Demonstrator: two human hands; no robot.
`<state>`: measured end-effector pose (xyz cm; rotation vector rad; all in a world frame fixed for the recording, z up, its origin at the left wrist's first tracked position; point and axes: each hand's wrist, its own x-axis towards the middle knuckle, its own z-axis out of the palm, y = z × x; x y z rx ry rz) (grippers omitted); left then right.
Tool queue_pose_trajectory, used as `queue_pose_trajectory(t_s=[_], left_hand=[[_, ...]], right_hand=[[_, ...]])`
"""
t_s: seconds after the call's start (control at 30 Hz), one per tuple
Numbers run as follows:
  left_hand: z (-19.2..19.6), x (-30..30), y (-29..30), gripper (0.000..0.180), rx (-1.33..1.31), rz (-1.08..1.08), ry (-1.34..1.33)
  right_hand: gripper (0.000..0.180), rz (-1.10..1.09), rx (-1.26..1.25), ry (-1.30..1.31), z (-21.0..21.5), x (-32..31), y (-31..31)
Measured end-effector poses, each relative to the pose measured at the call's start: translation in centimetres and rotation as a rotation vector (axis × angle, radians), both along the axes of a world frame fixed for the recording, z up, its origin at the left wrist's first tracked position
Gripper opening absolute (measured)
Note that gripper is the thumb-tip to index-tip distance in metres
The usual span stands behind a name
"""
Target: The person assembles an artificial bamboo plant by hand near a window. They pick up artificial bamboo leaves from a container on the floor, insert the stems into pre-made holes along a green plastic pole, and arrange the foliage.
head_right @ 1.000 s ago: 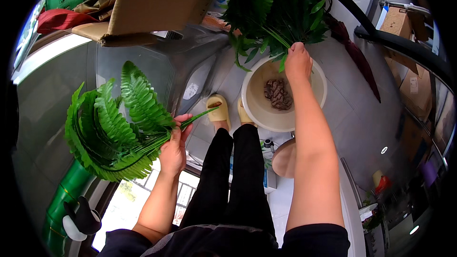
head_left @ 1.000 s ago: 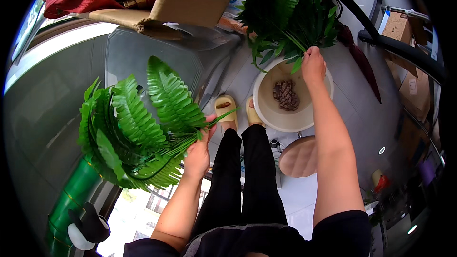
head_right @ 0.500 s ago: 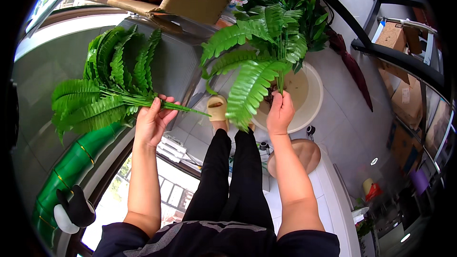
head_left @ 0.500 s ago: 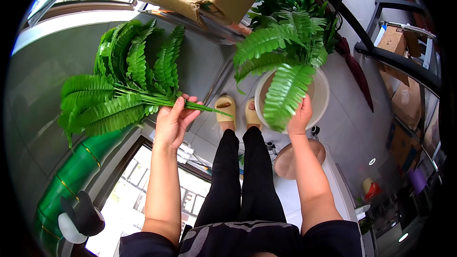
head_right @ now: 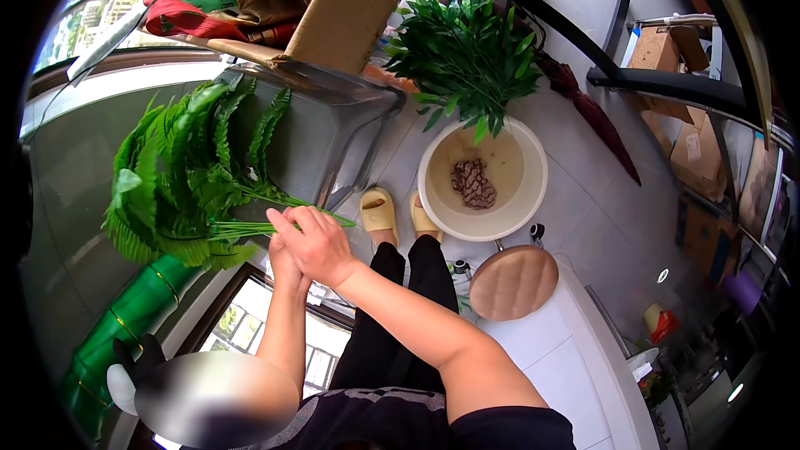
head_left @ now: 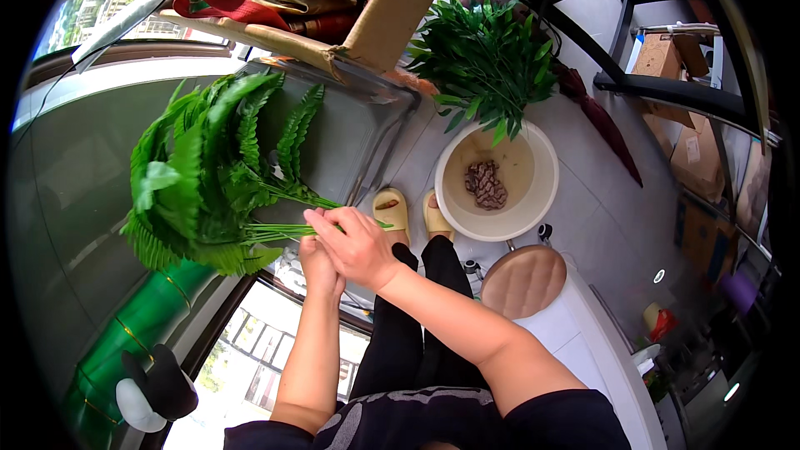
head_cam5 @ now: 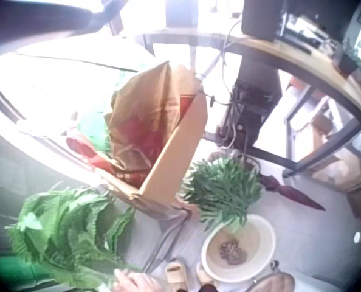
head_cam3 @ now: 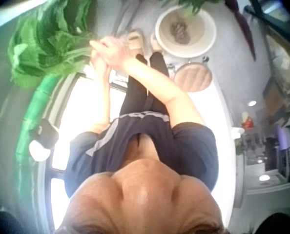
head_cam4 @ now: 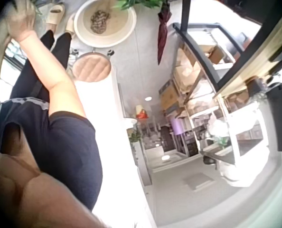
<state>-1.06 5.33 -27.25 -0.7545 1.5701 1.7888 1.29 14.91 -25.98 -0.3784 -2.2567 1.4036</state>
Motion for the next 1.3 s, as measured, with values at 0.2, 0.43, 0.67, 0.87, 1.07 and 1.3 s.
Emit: queue_pose_trajectory(t_s=[0.2, 0.43, 0.67, 0.87, 1.07, 1.3], left_hand=[[0.2, 0.5, 0.9, 0.019, 0.018, 0.089, 0.012], [0.6, -0.1, 0.6, 0.026, -0.056, 0.046, 0.037], [-0.2, -1.1, -0.1, 0.032, -0.060, 0.116, -0.009], [-1.0, -1.5, -1.1, 0.027, -0.011, 0.176, 0.054], [-0.6, -1.8, 0.1, 0.020, -0.138, 0.103, -0.003], [-0.3, -1.6, 0.4, 0.021, -0.295, 0.012, 0.051]], right_hand=[[0.030, 0.061, 0.017, -0.226, -2.3, -3.9, -1.9], [0.019, 0.042, -0.058, -0.035, -2.6, -4.1, -1.9], [0.022, 0.083, -0.102, 0.344, 2.4, -4.0, -2.0], [0.020, 0.081, -0.032, 0.310, 3.1, -6.8, -1.8], [0.024, -0.039, 0.124, 0.022, -5.6, -7.0, 0.4], [0.025, -0.050, 0.090, -0.065, -5.2, -6.0, 0.3]])
